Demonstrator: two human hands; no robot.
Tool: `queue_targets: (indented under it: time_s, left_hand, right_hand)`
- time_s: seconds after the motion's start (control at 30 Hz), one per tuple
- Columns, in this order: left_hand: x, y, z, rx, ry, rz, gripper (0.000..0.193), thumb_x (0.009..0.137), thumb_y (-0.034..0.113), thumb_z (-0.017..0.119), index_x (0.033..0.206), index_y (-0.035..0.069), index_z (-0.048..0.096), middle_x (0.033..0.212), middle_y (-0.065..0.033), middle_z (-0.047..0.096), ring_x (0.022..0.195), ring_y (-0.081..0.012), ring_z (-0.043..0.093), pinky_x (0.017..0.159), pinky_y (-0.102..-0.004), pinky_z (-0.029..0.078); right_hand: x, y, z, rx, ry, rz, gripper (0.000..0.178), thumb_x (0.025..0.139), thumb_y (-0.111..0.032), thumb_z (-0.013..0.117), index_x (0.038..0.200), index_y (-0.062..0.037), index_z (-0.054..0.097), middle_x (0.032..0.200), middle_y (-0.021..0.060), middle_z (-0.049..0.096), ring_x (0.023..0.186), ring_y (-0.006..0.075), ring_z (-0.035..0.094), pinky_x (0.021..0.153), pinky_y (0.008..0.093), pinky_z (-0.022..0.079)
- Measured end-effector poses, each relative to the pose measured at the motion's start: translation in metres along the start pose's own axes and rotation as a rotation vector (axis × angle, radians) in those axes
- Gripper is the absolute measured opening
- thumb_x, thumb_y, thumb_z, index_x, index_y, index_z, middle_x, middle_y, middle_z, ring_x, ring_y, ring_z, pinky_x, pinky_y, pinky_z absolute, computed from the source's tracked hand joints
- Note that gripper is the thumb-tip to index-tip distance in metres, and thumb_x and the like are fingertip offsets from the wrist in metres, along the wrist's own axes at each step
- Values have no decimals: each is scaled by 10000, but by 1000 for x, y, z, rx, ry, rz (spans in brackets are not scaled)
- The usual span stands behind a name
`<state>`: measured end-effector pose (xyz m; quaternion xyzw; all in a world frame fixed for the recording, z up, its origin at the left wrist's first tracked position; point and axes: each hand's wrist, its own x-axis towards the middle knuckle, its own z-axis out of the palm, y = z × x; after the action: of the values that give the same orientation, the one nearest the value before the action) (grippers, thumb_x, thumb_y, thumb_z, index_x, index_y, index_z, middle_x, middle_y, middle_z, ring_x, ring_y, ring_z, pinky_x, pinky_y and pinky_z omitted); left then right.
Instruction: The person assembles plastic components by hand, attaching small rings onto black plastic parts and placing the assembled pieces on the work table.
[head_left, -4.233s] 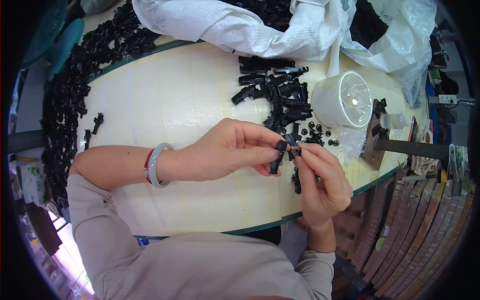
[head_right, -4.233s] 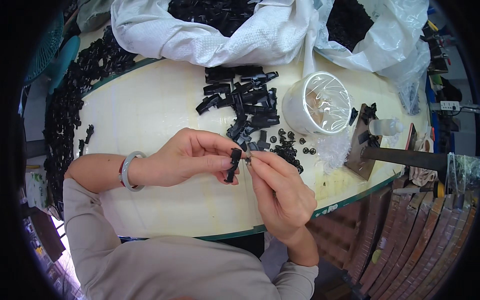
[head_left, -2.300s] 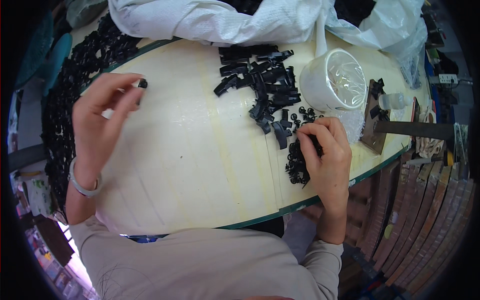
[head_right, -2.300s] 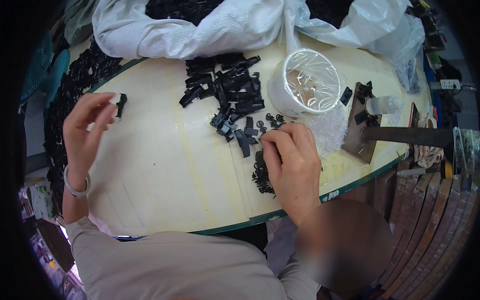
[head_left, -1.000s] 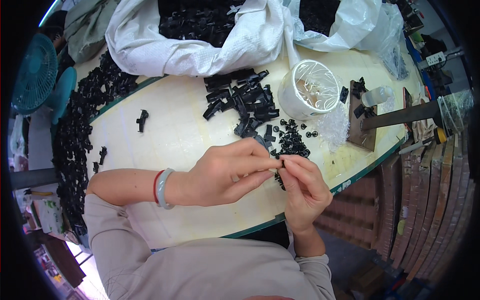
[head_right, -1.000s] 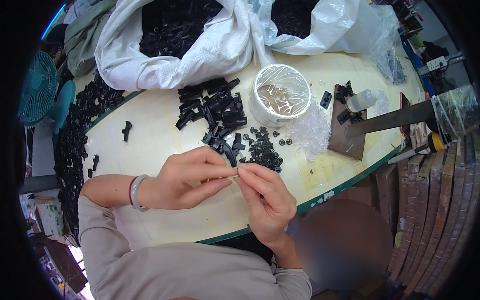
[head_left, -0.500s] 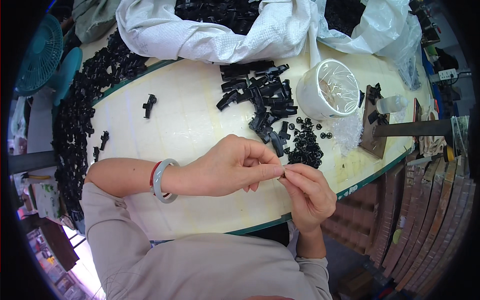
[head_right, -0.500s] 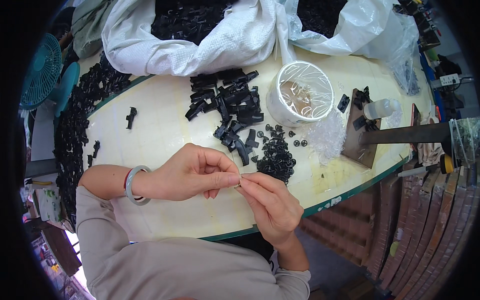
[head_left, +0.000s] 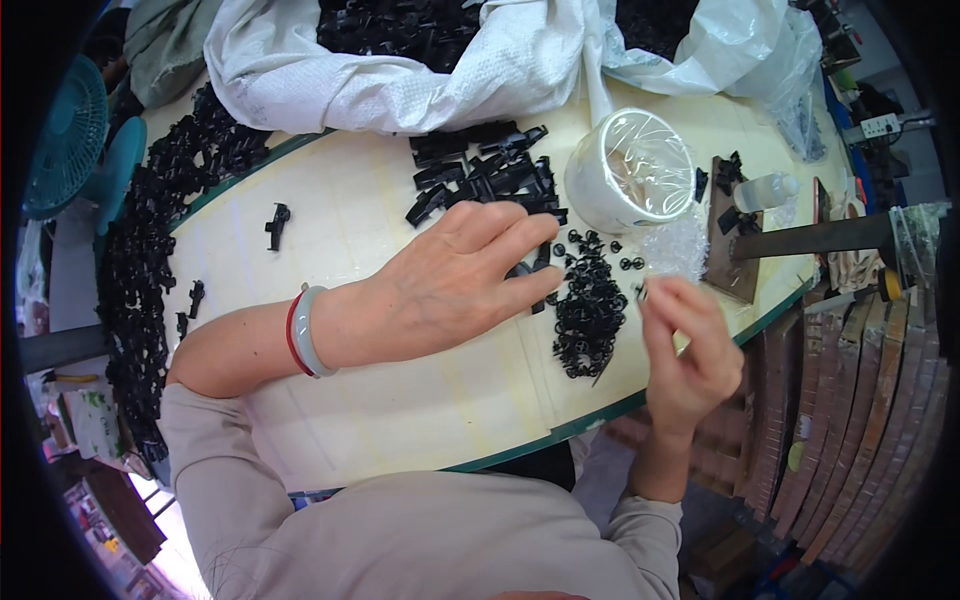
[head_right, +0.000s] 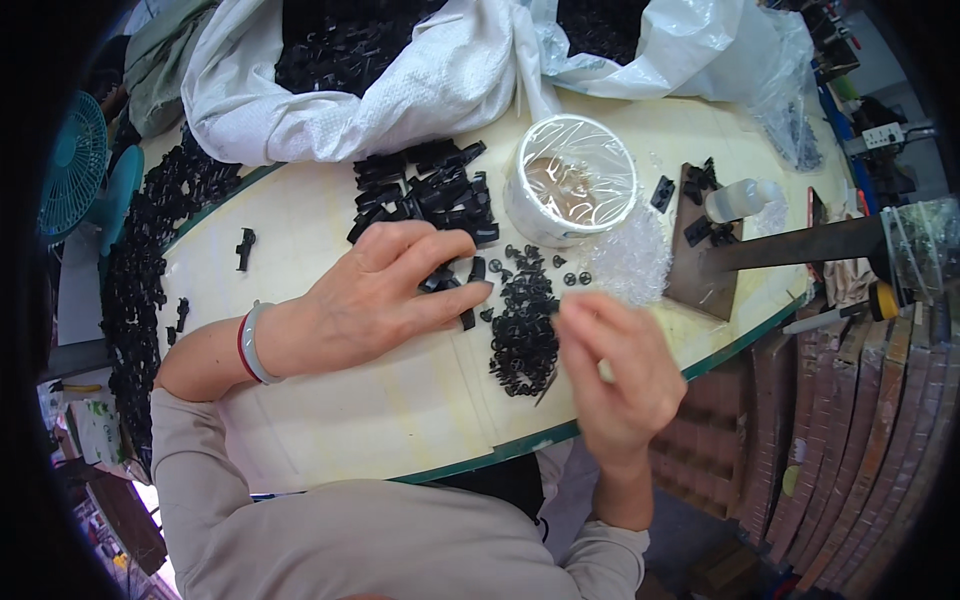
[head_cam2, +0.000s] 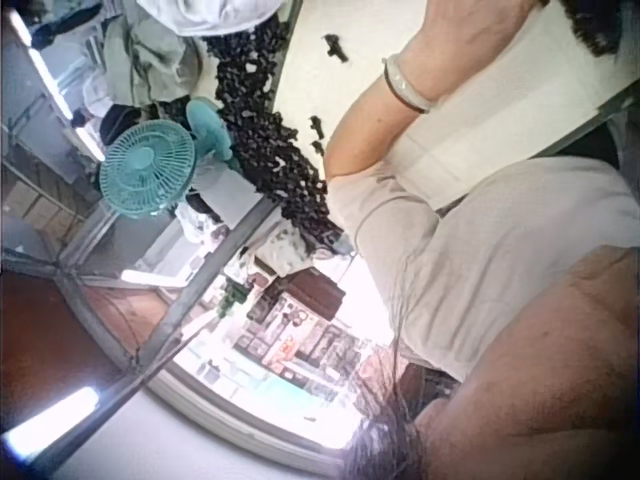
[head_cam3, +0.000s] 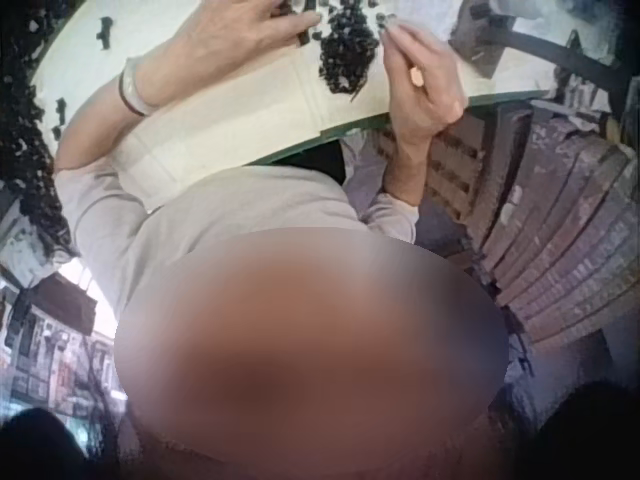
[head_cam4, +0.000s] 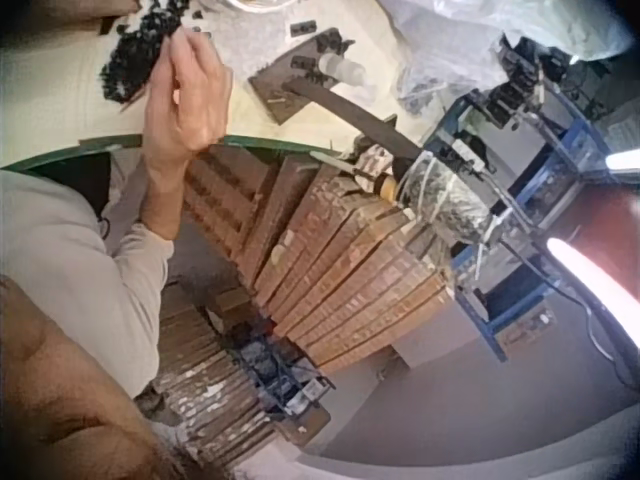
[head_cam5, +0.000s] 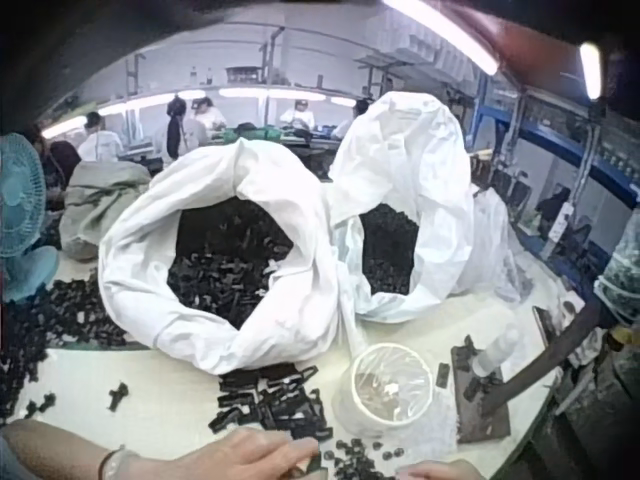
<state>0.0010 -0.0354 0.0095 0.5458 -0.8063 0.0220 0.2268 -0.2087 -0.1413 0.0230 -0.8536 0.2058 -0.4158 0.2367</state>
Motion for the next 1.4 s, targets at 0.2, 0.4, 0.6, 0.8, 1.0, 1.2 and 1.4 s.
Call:
queue_targets:
  time_s: [0.2,0.4,0.6,0.8,1.0,1.2,1.4]
  left_hand:
    - [-6,1,2,-4,41,44,259,725,151,654,957,52,594,1132,-88,517,1013,-248,479,805,-352,415]
    - [-8,-5,-1,-115,-40,115,185,703,134,644,857,49,586,981,-63,570,900,-213,532,711,-305,436]
    - [-11,-4,-4,-153,-55,152,154,700,91,616,844,42,593,942,-59,575,773,-163,568,579,-262,455]
    - [-12,2,-5,-755,-34,-106,132,769,34,659,898,25,633,1008,-80,584,740,-142,602,590,-242,512]
    - [-9,5,-4,-1318,-1,-439,140,784,32,717,916,8,678,1072,-105,583,843,-123,614,735,-227,537]
    - [-6,3,-7,-1674,16,-780,338,796,-57,671,1100,-5,535,1077,-86,594,915,-113,622,814,-221,527]
    - [-7,3,-2,-1792,-63,-778,280,883,-13,576,1160,-10,534,1029,-89,651,937,-113,626,807,-231,525]
  right_hand:
    - [55,31,-8,-223,-73,-174,220,686,72,712,884,-15,674,860,82,674,696,199,573,606,262,455]
    - [73,40,0,-313,-161,-323,213,678,50,710,873,-28,674,878,56,670,714,216,562,629,292,464]
    - [78,42,0,-335,-208,-336,219,675,45,712,877,-33,676,882,53,669,713,214,558,627,294,465]
    - [77,37,-1,-295,-255,-264,207,696,47,707,887,-28,682,883,57,674,713,193,554,623,283,461]
    - [60,39,-8,131,-178,70,218,755,86,674,954,1,691,911,87,683,757,102,545,604,202,430]
    - [32,7,-4,504,-140,383,188,761,108,655,936,41,675,966,137,667,739,106,601,616,196,486]
    - [5,-14,19,377,-114,135,252,694,134,692,923,31,667,908,172,674,791,202,657,672,257,522]
